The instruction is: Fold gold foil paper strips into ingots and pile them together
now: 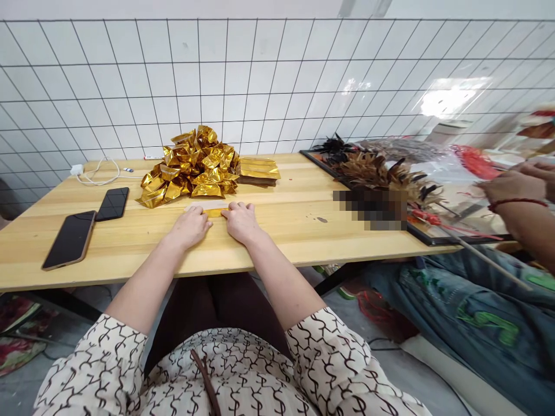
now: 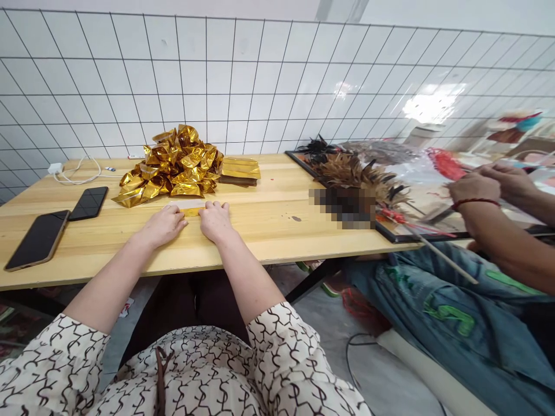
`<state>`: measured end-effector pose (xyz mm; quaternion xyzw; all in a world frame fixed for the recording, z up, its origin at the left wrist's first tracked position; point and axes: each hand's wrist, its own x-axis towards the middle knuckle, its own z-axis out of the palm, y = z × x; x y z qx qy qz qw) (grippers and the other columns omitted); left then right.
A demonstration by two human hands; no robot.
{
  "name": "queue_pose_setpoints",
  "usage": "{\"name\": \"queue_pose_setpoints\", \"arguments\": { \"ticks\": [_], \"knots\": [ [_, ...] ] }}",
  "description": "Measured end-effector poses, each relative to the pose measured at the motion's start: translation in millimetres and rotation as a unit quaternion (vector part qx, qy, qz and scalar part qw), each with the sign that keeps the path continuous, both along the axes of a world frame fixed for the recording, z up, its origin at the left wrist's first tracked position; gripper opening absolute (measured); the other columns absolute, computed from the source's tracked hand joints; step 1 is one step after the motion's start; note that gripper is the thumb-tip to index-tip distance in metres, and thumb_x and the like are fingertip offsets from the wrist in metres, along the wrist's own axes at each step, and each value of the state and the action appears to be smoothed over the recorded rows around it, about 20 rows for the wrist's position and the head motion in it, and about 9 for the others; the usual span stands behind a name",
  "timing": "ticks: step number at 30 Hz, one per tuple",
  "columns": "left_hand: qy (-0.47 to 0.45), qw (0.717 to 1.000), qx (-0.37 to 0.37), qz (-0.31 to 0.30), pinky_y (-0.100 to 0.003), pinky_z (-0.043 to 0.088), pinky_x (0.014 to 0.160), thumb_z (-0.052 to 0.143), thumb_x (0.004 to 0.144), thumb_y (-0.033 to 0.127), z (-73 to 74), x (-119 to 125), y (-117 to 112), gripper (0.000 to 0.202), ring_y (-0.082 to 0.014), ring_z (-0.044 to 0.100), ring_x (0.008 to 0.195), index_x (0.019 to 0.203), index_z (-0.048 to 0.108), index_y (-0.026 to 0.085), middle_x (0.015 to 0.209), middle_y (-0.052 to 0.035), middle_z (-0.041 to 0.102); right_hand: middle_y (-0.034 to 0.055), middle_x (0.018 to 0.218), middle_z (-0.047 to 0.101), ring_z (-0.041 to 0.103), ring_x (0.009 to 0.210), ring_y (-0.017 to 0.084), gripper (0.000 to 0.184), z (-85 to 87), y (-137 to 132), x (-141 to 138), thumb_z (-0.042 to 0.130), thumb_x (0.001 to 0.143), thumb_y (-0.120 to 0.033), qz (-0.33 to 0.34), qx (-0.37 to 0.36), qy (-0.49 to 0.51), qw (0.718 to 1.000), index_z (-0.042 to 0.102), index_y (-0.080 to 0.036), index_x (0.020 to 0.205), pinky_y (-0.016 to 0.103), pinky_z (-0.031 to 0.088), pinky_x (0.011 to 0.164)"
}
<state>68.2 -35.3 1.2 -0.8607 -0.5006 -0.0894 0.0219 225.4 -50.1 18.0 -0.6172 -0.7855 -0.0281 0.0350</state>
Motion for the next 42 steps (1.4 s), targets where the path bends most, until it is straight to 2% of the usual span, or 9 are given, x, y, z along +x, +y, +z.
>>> {"name": "queue_pose_setpoints", "arguments": {
  "ticks": [3,7,11,15,20,25,32,42],
  "knots": [
    [-0.008,1.0,-0.009,0.014,-0.034,0.046,0.093,0.04,0.094,0.03,1.5,-2,1,0.034,-0.024,0.057,0.105,0.093,0.072,0.017,0.103,-0.0115,0.065,0.0146,0.119,0.062,0.05,0.113,0.028,0.039,1.2,0,-1,0.036,0.091,-0.017,-0.011,-0.003,0.007,1.0,0.07,-0.021,0.111,0.04,0.033,0.088],
    [-0.055,0.996,-0.024,0.065,-0.03,0.049,0.078,0.043,0.092,0.034,4.1,-3,8,0.034,-0.0224,0.061,0.099,0.083,0.073,0.022,0.098,-0.0076,0.068,0.0146,0.117,0.064,0.053,0.113,0.027,0.036,6.3,6,-6,0.039,0.094,-0.031,-0.037,-0.015,0.029,0.999,0.072,-0.02,0.103,0.041,0.035,0.09],
    [-0.081,0.988,-0.036,0.126,-0.029,0.048,0.071,0.053,0.086,0.035,9.9,4,17,0.023,-0.0227,0.063,0.094,0.08,0.072,0.024,0.096,-0.0055,0.071,0.0148,0.11,0.068,0.058,0.108,0.027,0.034,16.1,21,-13,0.05,0.091,-0.041,-0.069,-0.041,0.045,0.996,0.069,-0.018,0.104,0.042,0.036,0.091],
    [-0.088,0.977,-0.084,0.177,-0.029,0.046,0.068,0.062,0.081,0.039,14.9,9,24,0.019,-0.0224,0.064,0.086,0.076,0.07,0.022,0.088,-0.0051,0.072,0.0127,0.105,0.07,0.061,0.104,0.027,0.037,18.9,34,-16,0.056,0.086,-0.05,-0.092,-0.067,0.071,0.991,0.066,-0.019,0.103,0.042,0.037,0.091],
    [-0.147,0.971,-0.08,0.169,-0.026,0.044,0.066,0.065,0.077,0.038,7.4,5,30,0.017,-0.0186,0.062,0.08,0.07,0.067,0.022,0.084,-0.0021,0.071,0.0099,0.103,0.069,0.061,0.101,0.027,0.04,7.6,42,-10,0.059,0.08,-0.059,-0.099,-0.072,0.101,0.987,0.063,-0.022,0.094,0.042,0.039,0.088],
    [-0.19,0.966,-0.083,0.156,-0.026,0.044,0.065,0.067,0.076,0.037,-0.8,-1,34,0.018,-0.0167,0.061,0.077,0.068,0.066,0.022,0.079,-0.0006,0.068,0.0089,0.101,0.068,0.059,0.1,0.027,0.037,1.4,44,-8,0.059,0.079,-0.058,-0.088,-0.051,0.108,0.989,0.062,-0.022,0.09,0.042,0.039,0.086],
    [-0.176,0.967,-0.084,0.165,-0.027,0.044,0.066,0.064,0.078,0.036,0.9,2,33,0.017,-0.0173,0.06,0.078,0.069,0.063,0.02,0.082,-0.002,0.067,0.0084,0.102,0.068,0.059,0.1,0.026,0.035,3.8,41,-8,0.061,0.078,-0.055,-0.081,-0.057,0.11,0.989,0.062,-0.022,0.088,0.041,0.039,0.087],
    [-0.173,0.97,-0.089,0.148,-0.026,0.043,0.066,0.064,0.076,0.031,3.3,1,30,0.014,-0.0163,0.059,0.077,0.068,0.059,0.02,0.083,-0.0014,0.065,0.0077,0.101,0.069,0.059,0.1,0.027,0.037,4.4,41,-7,0.063,0.076,-0.057,-0.085,-0.065,0.114,0.988,0.061,-0.022,0.088,0.041,0.04,0.087]
  ]
}}
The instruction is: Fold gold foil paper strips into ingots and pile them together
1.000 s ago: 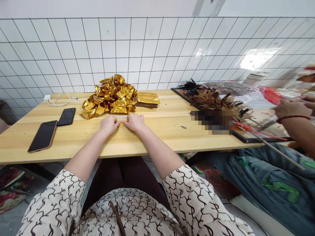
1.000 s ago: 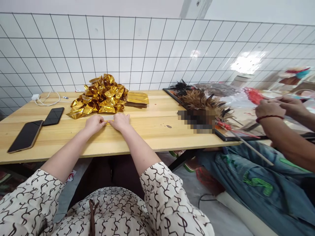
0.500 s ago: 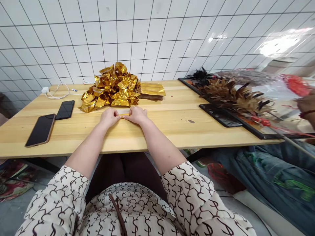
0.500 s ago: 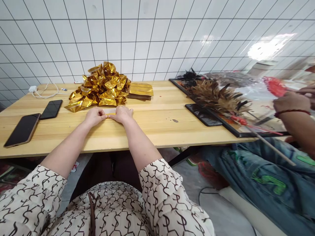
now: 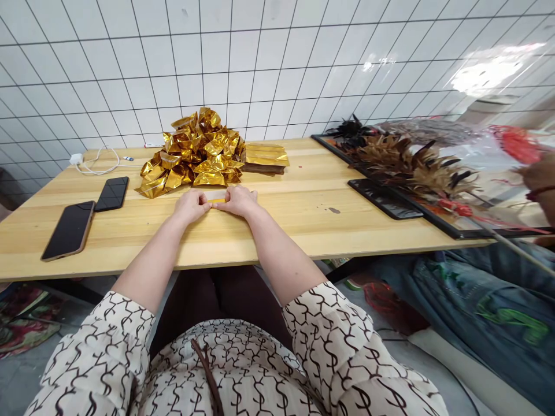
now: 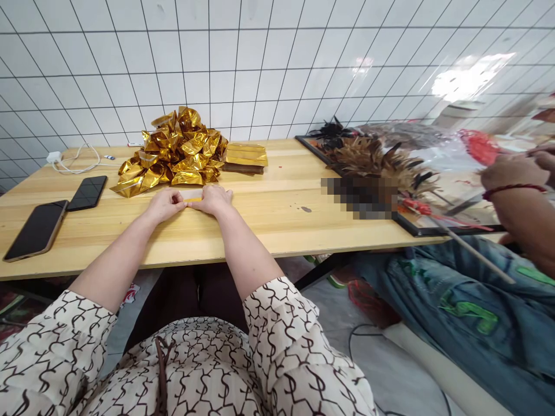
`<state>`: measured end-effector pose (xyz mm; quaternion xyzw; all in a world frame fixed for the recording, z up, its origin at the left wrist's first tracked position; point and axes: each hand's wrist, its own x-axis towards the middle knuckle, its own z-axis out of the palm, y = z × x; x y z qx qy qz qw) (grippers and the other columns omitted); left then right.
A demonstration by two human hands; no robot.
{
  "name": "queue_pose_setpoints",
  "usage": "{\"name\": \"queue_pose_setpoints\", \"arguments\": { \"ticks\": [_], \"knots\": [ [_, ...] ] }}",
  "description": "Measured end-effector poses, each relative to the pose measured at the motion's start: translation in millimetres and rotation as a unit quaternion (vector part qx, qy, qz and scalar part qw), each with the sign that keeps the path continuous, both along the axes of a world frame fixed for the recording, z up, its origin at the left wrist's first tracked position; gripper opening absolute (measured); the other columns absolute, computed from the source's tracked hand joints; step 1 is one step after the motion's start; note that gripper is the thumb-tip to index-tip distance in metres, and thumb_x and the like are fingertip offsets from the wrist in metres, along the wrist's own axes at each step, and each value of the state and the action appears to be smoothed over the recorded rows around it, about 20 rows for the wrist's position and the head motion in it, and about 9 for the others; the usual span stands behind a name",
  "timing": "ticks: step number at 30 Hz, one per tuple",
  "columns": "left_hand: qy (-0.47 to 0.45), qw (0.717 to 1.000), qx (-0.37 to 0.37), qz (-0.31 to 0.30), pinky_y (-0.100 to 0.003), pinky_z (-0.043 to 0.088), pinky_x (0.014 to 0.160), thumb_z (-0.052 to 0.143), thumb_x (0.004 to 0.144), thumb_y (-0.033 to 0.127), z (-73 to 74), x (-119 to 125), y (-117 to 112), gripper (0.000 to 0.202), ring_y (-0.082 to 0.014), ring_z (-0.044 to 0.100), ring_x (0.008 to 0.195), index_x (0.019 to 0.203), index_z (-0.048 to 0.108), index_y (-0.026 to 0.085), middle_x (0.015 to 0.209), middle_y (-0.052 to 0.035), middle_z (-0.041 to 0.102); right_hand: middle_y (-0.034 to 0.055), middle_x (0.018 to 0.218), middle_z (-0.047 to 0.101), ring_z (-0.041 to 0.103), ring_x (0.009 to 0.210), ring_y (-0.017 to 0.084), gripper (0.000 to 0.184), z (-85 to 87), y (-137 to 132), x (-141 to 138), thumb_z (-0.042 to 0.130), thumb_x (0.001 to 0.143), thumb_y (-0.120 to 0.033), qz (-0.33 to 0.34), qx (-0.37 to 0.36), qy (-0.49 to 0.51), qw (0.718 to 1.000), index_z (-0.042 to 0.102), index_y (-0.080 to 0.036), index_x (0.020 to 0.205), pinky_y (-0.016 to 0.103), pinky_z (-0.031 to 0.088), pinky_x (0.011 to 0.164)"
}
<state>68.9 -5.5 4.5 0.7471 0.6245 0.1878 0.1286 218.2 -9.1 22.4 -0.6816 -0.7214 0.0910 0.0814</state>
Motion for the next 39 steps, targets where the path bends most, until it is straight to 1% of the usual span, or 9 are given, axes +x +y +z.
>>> {"name": "queue_pose_setpoints", "arguments": {
  "ticks": [6,12,17,23,27,33,39],
  "knots": [
    [0.001,1.0,0.001,0.007,-0.027,0.042,0.068,0.064,0.073,0.029,1.8,3,-2,0.015,-0.017,0.058,0.079,0.065,0.056,0.019,0.082,-0.0022,0.064,0.0054,0.097,0.068,0.06,0.096,0.025,0.032,1.8,0,1,0.065,0.075,-0.053,-0.003,-0.008,0.013,1.0,0.06,-0.023,0.085,0.04,0.039,0.087],
    [-0.028,1.0,0.002,-0.008,-0.026,0.041,0.066,0.068,0.068,0.03,-1.4,1,3,0.017,-0.0169,0.057,0.076,0.061,0.056,0.02,0.074,-0.0005,0.061,0.0044,0.096,0.068,0.059,0.096,0.025,0.028,2.5,0,2,0.067,0.075,-0.049,-0.003,-0.008,0.026,1.0,0.058,-0.023,0.08,0.039,0.039,0.086],
    [-0.079,0.997,-0.001,-0.012,-0.025,0.039,0.061,0.07,0.065,0.028,-7.6,-4,9,0.016,-0.0146,0.054,0.067,0.06,0.057,0.02,0.065,0.002,0.058,0.0022,0.088,0.067,0.06,0.089,0.023,0.028,-0.8,4,4,0.068,0.074,-0.049,-0.006,-0.015,0.042,0.999,0.058,-0.023,0.08,0.039,0.038,0.085],
    [-0.163,0.986,-0.043,-0.002,-0.024,0.038,0.056,0.072,0.059,0.023,-11.6,-14,15,0.011,-0.0119,0.051,0.057,0.059,0.062,0.018,0.054,0.0048,0.057,-0.0005,0.082,0.066,0.06,0.084,0.02,0.023,-1.8,6,8,0.068,0.074,-0.044,-0.002,-0.021,0.063,0.998,0.059,-0.024,0.077,0.037,0.036,0.085],
    [-0.187,0.981,-0.052,0.013,-0.024,0.037,0.055,0.073,0.056,0.019,-9.6,-19,14,0.012,-0.0115,0.05,0.053,0.054,0.061,0.018,0.049,0.0053,0.054,-0.0012,0.08,0.066,0.059,0.083,0.02,0.02,-2.9,7,12,0.069,0.074,-0.041,-0.004,-0.016,0.075,0.997,0.059,-0.023,0.075,0.037,0.035,0.085],
    [-0.21,0.975,-0.069,0.031,-0.024,0.035,0.053,0.07,0.055,0.013,-0.6,-23,5,0.015,-0.0097,0.045,0.048,0.049,0.057,0.018,0.046,0.0067,0.05,-0.0014,0.079,0.066,0.059,0.082,0.019,0.017,-4.1,9,20,0.071,0.072,-0.035,-0.018,-0.014,0.086,0.996,0.059,-0.023,0.073,0.037,0.035,0.085],
    [-0.212,0.973,-0.073,0.049,-0.024,0.035,0.053,0.07,0.054,0.013,4.6,-34,-2,0.017,-0.0092,0.043,0.048,0.046,0.055,0.019,0.044,0.0068,0.05,-0.0012,0.08,0.066,0.06,0.083,0.018,0.015,-2.9,10,29,0.071,0.073,-0.033,-0.044,-0.021,0.08,0.996,0.059,-0.023,0.072,0.037,0.036,0.087]
  ]
}}
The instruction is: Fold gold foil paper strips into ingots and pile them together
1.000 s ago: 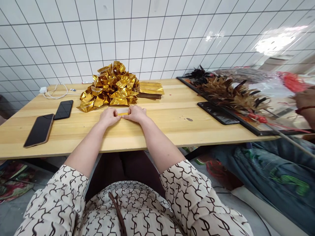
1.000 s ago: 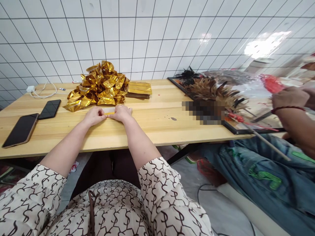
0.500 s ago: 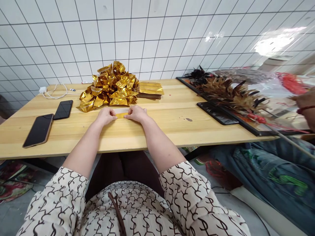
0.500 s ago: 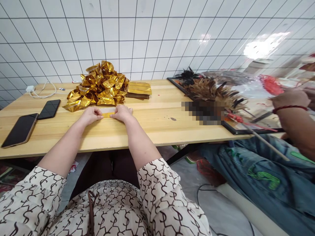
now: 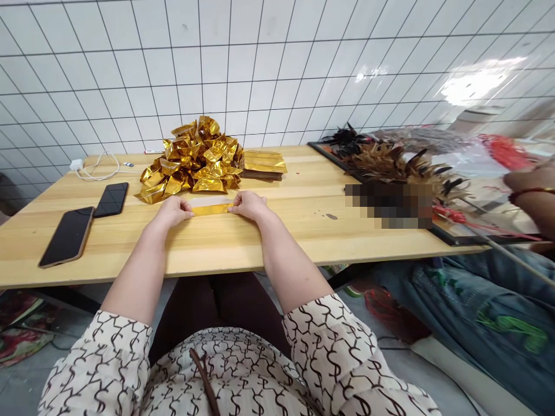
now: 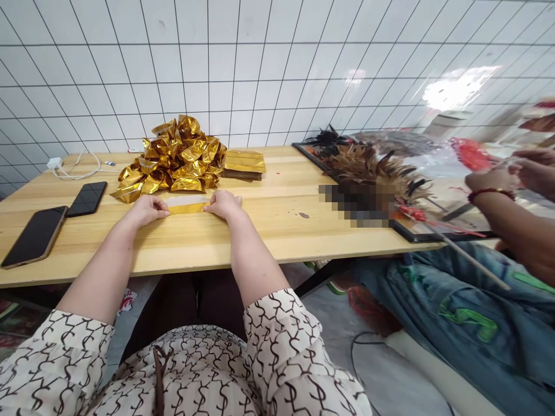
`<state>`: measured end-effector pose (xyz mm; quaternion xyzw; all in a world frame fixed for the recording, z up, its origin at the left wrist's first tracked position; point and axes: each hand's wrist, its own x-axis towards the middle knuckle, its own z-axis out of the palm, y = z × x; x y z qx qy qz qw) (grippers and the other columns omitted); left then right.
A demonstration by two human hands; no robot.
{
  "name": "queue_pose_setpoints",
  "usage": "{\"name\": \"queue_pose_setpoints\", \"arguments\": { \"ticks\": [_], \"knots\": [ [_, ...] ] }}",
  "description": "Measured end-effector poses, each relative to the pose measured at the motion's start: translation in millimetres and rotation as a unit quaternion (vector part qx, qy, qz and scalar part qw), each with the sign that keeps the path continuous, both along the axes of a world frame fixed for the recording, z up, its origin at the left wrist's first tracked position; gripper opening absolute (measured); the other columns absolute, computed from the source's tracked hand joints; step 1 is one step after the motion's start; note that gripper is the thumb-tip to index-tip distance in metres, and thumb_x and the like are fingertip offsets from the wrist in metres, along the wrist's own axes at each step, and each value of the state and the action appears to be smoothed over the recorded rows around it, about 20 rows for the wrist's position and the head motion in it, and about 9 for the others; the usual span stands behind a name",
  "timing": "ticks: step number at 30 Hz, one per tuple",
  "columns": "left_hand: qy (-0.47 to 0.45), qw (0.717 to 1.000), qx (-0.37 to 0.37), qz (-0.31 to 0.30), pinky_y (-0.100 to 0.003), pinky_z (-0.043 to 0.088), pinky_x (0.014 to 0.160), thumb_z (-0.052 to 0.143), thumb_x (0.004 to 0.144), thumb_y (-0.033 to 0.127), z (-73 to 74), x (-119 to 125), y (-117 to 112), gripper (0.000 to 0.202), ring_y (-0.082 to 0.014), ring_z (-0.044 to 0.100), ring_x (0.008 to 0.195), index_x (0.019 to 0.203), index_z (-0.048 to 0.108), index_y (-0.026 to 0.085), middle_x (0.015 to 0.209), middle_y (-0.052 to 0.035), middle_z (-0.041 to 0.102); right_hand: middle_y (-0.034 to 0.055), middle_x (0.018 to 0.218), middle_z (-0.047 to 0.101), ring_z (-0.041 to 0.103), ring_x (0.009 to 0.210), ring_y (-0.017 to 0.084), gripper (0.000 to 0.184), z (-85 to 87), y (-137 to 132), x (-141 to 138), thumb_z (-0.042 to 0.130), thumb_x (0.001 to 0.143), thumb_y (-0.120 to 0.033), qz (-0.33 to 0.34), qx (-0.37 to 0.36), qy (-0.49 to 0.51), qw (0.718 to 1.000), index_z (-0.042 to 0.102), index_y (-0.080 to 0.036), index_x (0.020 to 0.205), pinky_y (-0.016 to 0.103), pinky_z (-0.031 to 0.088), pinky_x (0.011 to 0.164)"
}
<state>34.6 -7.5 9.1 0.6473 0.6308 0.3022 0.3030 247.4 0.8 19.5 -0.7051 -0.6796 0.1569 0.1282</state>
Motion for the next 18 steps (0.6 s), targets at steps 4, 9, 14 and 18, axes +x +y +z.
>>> {"name": "queue_pose_setpoints", "arguments": {
  "ticks": [4,9,14,18],
  "knots": [
    [0.004,1.0,-0.004,-0.006,-0.024,0.036,0.053,0.07,0.052,0.014,-0.3,-9,1,0.015,-0.0106,0.046,0.049,0.047,0.058,0.019,0.043,0.0067,0.048,-0.0012,0.079,0.067,0.06,0.083,0.018,0.012,0.3,0,6,0.07,0.073,-0.032,-0.012,-0.002,-0.004,1.0,0.061,-0.024,0.073,0.037,0.036,0.087],
    [0.007,1.0,-0.013,-0.02,-0.023,0.037,0.053,0.069,0.052,0.015,-2.7,-15,4,0.009,-0.0108,0.048,0.05,0.051,0.061,0.018,0.046,0.0059,0.052,0.0,0.082,0.068,0.06,0.085,0.019,0.009,1.0,-1,8,0.068,0.075,-0.031,-0.019,-0.002,-0.018,1.0,0.063,-0.024,0.077,0.037,0.037,0.087],
    [0.005,0.999,0.005,-0.039,-0.022,0.036,0.051,0.069,0.051,0.018,-8.6,-17,8,0.008,-0.0108,0.048,0.051,0.052,0.061,0.019,0.048,0.0051,0.055,0.0051,0.099,0.068,0.057,0.099,0.024,0.015,1.3,-7,1,0.063,0.076,-0.02,0.023,0.042,-0.054,0.997,0.066,-0.024,0.091,0.037,0.036,0.086],
    [0.009,0.999,0.005,-0.043,-0.022,0.036,0.051,0.068,0.052,0.017,-11.0,-17,9,0.008,-0.0105,0.048,0.05,0.052,0.06,0.019,0.047,0.0056,0.054,0.0101,0.107,0.065,0.052,0.107,0.026,0.033,0.0,-18,-13,0.053,0.077,-0.008,0.145,0.126,-0.073,0.979,0.067,-0.021,0.104,0.038,0.034,0.088]
  ]
}}
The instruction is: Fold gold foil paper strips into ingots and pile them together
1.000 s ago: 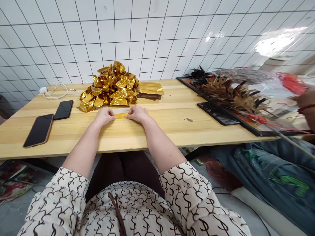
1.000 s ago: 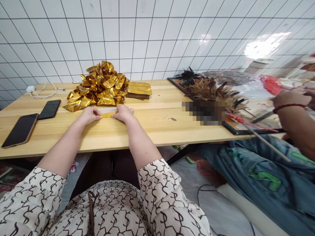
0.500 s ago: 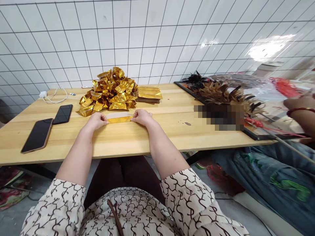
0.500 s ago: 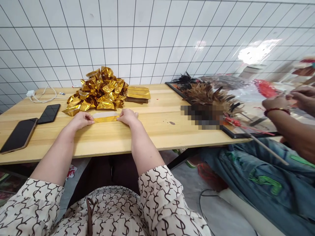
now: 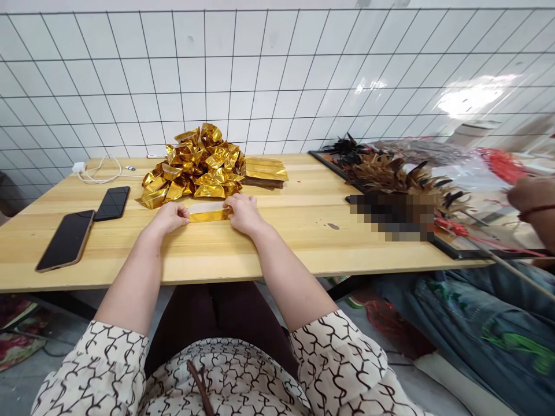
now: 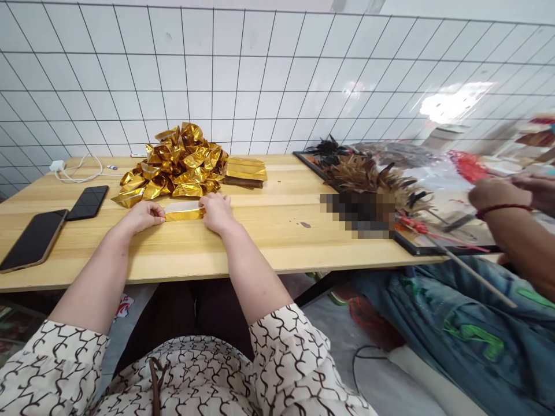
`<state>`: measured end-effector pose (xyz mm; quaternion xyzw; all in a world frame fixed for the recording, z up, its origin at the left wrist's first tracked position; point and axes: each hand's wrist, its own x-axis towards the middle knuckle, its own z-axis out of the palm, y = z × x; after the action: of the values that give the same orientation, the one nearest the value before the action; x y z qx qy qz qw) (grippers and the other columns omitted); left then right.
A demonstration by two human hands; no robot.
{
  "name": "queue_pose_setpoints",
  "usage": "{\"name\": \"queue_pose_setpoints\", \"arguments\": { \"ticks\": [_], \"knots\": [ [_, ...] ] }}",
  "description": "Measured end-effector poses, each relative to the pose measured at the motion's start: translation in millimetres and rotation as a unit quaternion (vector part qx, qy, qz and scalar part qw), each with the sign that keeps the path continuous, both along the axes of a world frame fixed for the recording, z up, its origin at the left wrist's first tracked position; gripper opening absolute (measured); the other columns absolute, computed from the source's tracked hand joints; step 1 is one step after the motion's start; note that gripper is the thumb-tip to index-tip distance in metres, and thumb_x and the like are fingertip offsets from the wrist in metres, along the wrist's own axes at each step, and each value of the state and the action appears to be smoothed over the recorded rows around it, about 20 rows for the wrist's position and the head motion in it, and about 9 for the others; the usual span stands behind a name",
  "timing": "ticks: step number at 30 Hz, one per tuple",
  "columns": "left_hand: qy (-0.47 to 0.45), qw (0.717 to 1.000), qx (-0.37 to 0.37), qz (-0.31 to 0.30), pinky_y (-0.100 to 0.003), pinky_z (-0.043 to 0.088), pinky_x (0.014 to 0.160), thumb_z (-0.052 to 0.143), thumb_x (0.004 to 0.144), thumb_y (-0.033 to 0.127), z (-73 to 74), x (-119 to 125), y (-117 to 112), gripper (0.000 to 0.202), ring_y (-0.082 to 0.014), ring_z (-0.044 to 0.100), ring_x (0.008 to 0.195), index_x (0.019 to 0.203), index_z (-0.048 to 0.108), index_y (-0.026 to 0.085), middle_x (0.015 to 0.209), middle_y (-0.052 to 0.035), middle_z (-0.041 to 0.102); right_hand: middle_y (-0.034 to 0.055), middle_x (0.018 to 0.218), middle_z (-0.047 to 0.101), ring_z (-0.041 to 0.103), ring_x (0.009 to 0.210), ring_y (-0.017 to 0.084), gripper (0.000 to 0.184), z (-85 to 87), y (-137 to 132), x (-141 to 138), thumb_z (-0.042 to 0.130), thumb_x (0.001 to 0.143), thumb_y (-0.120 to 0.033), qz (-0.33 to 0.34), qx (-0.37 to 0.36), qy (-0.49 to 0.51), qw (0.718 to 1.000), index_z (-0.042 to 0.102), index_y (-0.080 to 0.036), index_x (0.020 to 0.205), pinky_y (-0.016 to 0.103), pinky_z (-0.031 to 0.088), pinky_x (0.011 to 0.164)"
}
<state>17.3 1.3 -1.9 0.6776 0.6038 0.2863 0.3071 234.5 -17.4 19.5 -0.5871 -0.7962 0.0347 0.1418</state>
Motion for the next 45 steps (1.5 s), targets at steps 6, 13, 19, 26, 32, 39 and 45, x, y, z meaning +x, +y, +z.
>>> {"name": "queue_pose_setpoints", "arguments": {
  "ticks": [6,13,19,26,32,39,45],
  "knots": [
    [-0.007,1.0,-0.007,-0.014,-0.023,0.037,0.054,0.067,0.052,0.015,1.9,1,-2,0.008,-0.0108,0.048,0.051,0.052,0.06,0.018,0.047,0.0064,0.053,0.0105,0.106,0.063,0.052,0.109,0.025,0.039,-3.1,-10,-17,0.044,0.085,-0.012,0.138,-0.023,-0.025,0.99,0.067,-0.022,0.115,0.036,0.035,0.089],
    [-0.037,0.998,-0.019,-0.051,-0.024,0.038,0.055,0.068,0.05,0.016,6.6,1,-5,0.015,-0.0114,0.049,0.054,0.065,0.065,0.017,0.052,0.0067,0.052,0.0118,0.108,0.062,0.052,0.111,0.025,0.041,-5.6,-8,-16,0.042,0.088,-0.016,0.133,-0.04,-0.02,0.99,0.065,-0.021,0.122,0.037,0.037,0.09],
    [0.016,0.996,0.047,-0.072,-0.025,0.041,0.06,0.065,0.055,0.017,6.3,-2,-5,0.016,-0.012,0.05,0.06,0.07,0.07,0.018,0.062,0.0042,0.056,0.0116,0.109,0.062,0.052,0.111,0.026,0.042,-5.9,-7,-16,0.042,0.088,-0.016,0.132,-0.044,-0.017,0.99,0.065,-0.023,0.122,0.038,0.037,0.09],
    [0.068,0.993,0.071,-0.069,-0.026,0.045,0.065,0.065,0.056,0.02,6.8,-8,-8,0.019,-0.0152,0.056,0.067,0.074,0.072,0.02,0.072,0.0006,0.064,0.0121,0.11,0.062,0.052,0.111,0.026,0.042,-4.3,-7,-16,0.041,0.089,-0.016,0.131,-0.05,-0.028,0.99,0.064,-0.023,0.124,0.038,0.037,0.091],
    [0.079,0.992,0.077,-0.055,-0.025,0.044,0.062,0.062,0.06,0.02,6.2,-8,-8,0.019,-0.0152,0.056,0.064,0.075,0.074,0.019,0.067,0.0007,0.065,0.0106,0.109,0.062,0.052,0.11,0.025,0.042,-4.0,-9,-16,0.041,0.089,-0.015,0.129,-0.043,-0.034,0.99,0.064,-0.025,0.123,0.036,0.037,0.089],
    [0.111,0.987,0.1,-0.052,-0.028,0.046,0.071,0.059,0.068,0.019,6.8,-5,-7,0.014,-0.0182,0.059,0.071,0.073,0.072,0.02,0.071,-0.0017,0.068,0.0125,0.108,0.06,0.051,0.109,0.026,0.046,-1.6,-11,-18,0.036,0.092,-0.015,0.134,-0.055,-0.037,0.989,0.06,-0.026,0.129,0.038,0.034,0.087],
    [0.112,0.975,0.186,-0.055,-0.032,0.046,0.083,0.058,0.073,0.017,5.4,-3,-5,0.011,-0.0217,0.058,0.092,0.069,0.068,0.02,0.085,-0.0048,0.063,0.0112,0.104,0.059,0.049,0.104,0.025,0.043,-5.8,-10,-20,0.036,0.094,-0.018,0.143,-0.036,-0.04,0.988,0.063,-0.029,0.126,0.037,0.031,0.085]
  ]
}}
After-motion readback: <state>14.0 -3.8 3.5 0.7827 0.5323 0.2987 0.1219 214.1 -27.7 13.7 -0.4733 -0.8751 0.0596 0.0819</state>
